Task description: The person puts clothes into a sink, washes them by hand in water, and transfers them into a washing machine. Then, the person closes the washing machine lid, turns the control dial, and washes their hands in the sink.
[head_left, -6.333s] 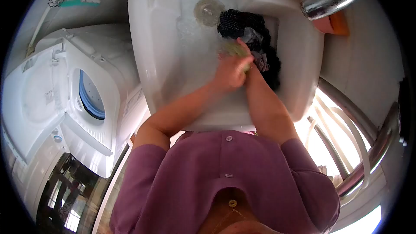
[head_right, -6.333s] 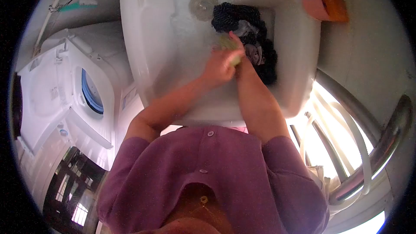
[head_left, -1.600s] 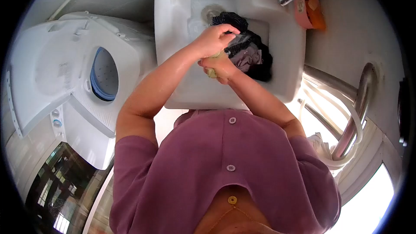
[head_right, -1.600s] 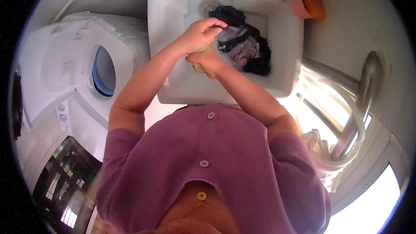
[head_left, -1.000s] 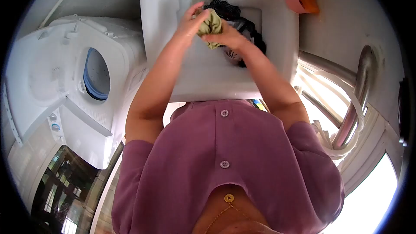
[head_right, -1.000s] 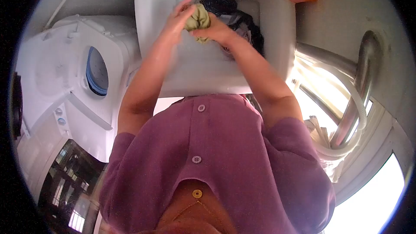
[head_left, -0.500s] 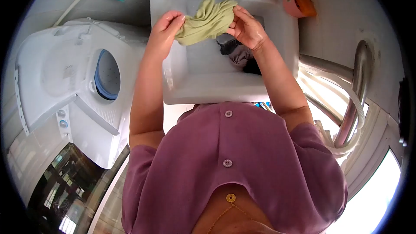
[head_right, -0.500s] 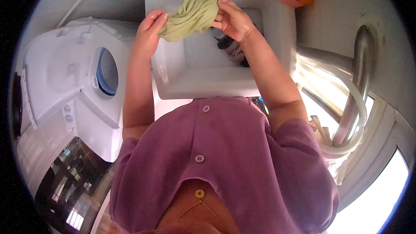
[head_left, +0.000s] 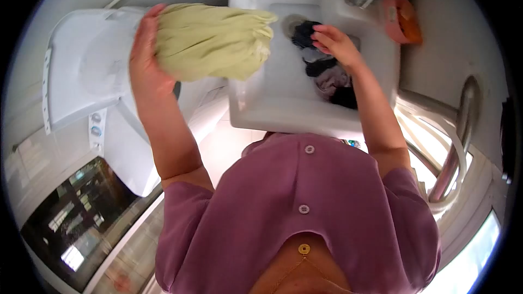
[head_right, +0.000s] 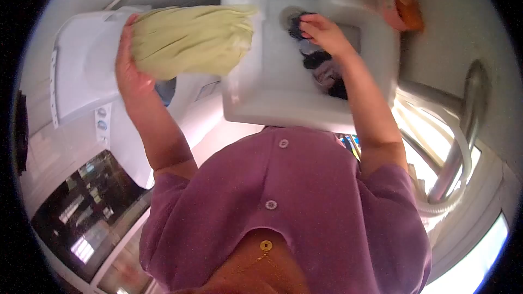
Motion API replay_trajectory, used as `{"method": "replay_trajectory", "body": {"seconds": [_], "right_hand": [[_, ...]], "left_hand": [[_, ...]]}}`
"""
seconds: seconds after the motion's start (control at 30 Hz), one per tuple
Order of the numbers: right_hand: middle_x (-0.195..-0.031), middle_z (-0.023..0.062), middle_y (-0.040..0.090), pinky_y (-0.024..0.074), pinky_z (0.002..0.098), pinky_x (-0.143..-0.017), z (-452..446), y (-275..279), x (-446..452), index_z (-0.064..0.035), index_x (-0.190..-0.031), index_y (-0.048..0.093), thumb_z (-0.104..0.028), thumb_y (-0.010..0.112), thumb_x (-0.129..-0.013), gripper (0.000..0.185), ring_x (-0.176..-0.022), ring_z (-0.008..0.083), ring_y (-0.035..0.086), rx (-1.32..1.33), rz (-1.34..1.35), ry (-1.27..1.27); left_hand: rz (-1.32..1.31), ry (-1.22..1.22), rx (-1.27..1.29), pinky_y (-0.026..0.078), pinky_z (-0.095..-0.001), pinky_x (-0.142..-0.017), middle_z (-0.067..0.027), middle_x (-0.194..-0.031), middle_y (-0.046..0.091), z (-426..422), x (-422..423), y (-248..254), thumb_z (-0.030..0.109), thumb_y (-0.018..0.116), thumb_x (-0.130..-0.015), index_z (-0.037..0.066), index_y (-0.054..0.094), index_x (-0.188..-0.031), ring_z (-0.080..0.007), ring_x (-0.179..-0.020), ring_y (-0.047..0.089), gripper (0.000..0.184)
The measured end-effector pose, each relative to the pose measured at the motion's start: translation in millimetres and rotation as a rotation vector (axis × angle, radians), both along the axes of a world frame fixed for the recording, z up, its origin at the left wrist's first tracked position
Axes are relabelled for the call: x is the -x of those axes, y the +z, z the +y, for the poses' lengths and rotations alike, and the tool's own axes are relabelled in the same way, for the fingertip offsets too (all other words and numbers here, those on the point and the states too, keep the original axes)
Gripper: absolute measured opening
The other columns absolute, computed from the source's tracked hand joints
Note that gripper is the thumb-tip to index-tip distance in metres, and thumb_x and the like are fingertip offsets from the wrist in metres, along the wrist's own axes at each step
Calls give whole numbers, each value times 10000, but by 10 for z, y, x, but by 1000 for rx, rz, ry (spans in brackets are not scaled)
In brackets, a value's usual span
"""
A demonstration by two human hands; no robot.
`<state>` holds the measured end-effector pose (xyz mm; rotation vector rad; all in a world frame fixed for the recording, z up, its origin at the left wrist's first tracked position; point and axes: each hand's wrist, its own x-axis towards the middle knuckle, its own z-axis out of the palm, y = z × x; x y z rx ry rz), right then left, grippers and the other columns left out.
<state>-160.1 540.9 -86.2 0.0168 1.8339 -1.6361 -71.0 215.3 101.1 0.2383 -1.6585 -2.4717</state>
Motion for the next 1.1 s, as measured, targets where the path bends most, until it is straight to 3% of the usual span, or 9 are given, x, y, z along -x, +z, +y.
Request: {"method": "replay_trajectory", "body": {"seconds": [0.17,0.3,0.47,0.73,0.8,0.83,0.87,0.93,1.1], "right_hand": [[-1118,11,612,437,252,-821,107,-434,-55,-110,-1273,512,-353,567,-925,428,-957,99,582,-17,-106,30],[-1076,13,619,452,254,-788,209,-731,-147,-74,-1265,508,-333,564,-916,438,-933,100,582,-92,-162,31],[-1089,15,612,452,256,-767,298,-922,-277,-77,-1272,502,-331,557,-920,437,-905,98,584,-195,-231,23],[-1106,40,609,455,236,-758,530,-1213,-357,-68,-1276,498,-303,561,-923,428,-892,91,586,-186,-279,-56],[-1115,45,606,463,244,-796,572,-1158,-312,-59,-1263,512,-304,556,-927,419,-912,120,595,-186,-215,-148],[-1109,53,618,465,262,-821,634,-1222,-280,-63,-1241,536,-299,562,-919,399,-935,143,603,-209,-143,-182],[-1104,61,630,467,280,-847,709,-1319,-259,-67,-1219,560,-293,568,-912,381,-958,165,612,-240,-74,-217],[-1093,85,653,459,312,-893,780,-1415,-100,-78,-1172,601,-277,579,-895,342,-1011,207,617,-543,183,-128],[-1124,120,643,448,344,-926,477,-1682,311,-79,-1170,597,-269,591,-875,350,-1052,268,605,-613,282,-59]], "left_hand": [[49,376,156,445,-411,-987,-135,-1272,520,-776,-767,522,235,421,-997,52,462,-1289,-262,-1175,509,347],[22,622,185,496,-431,-885,-132,-1174,569,-1048,-1004,628,248,470,-979,40,447,-1279,-260,-1050,575,366],[-227,740,308,508,-395,-862,-133,-1100,604,-1600,-1054,-24,247,526,-950,15,548,-1135,-243,-999,594,297],[-448,590,106,494,-361,-849,-132,-1098,616,-2422,-1093,-1873,286,588,-908,7,571,-1148,-238,-998,598,369],[-735,475,1681,483,-357,-859,-152,-1102,613,-2583,-1173,-2158,312,636,-863,8,573,-1169,-240,-1002,597,436],[-602,542,1806,469,-347,-868,-167,-1090,613,-2618,-1173,-2198,332,668,-826,4,558,-1198,-253,-987,606,508],[-693,578,1500,489,-328,-816,-149,-1089,616,-2108,-953,-1719,299,664,-843,12,558,-1206,-237,-948,620,474],[-401,654,1267,503,-270,-704,-119,-1025,621,-1734,-857,-1443,197,651,-873,46,562,-1216,-151,-850,609,385],[-17,549,1210,490,-252,-742,-108,-1035,652,-898,-545,-1276,61,600,-888,32,627,-1098,-152,-870,620,213]]}}
